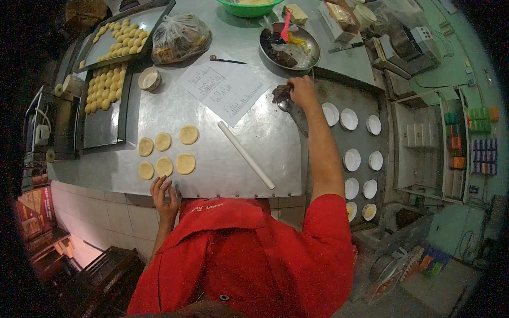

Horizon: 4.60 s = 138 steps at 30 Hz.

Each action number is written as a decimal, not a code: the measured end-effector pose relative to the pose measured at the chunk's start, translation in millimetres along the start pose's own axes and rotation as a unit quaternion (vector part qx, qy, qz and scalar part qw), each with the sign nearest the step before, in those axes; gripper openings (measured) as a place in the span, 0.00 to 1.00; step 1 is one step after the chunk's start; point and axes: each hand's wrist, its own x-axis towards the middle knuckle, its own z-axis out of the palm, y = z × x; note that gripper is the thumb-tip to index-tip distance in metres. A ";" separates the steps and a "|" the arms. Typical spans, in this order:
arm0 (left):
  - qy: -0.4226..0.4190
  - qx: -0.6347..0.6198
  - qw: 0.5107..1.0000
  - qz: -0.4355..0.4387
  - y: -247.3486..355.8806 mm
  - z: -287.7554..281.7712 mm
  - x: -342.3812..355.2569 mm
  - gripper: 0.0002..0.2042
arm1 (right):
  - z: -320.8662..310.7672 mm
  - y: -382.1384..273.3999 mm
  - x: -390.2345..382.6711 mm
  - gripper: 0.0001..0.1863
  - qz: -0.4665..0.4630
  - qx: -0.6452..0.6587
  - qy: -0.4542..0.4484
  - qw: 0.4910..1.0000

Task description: Shape dough balls into flat discs, add filling, and roll them into long cylinders.

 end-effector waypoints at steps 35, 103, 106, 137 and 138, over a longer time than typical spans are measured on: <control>-0.121 -0.071 0.975 0.170 -60.9 42.9 90.9 0.14 | 79.0 -373.0 -132.9 0.12 -0.013 0.279 0.064 0.958; -0.034 0.037 0.999 0.019 -34.8 -20.9 10.4 0.17 | -5.9 -31.2 -18.9 0.11 0.184 0.189 0.079 0.961; -0.025 0.032 0.999 0.012 -48.9 -30.0 5.2 0.16 | -27.2 -78.1 -29.5 0.17 0.314 0.563 0.000 0.764; -0.136 0.032 0.984 0.113 -101.4 -25.4 56.8 0.23 | 73.3 -424.5 -114.8 0.19 -0.076 0.292 -0.018 0.953; -0.138 0.032 0.983 0.115 -100.3 -24.1 55.6 0.23 | 74.8 -425.7 -116.7 0.19 -0.074 0.293 -0.017 0.953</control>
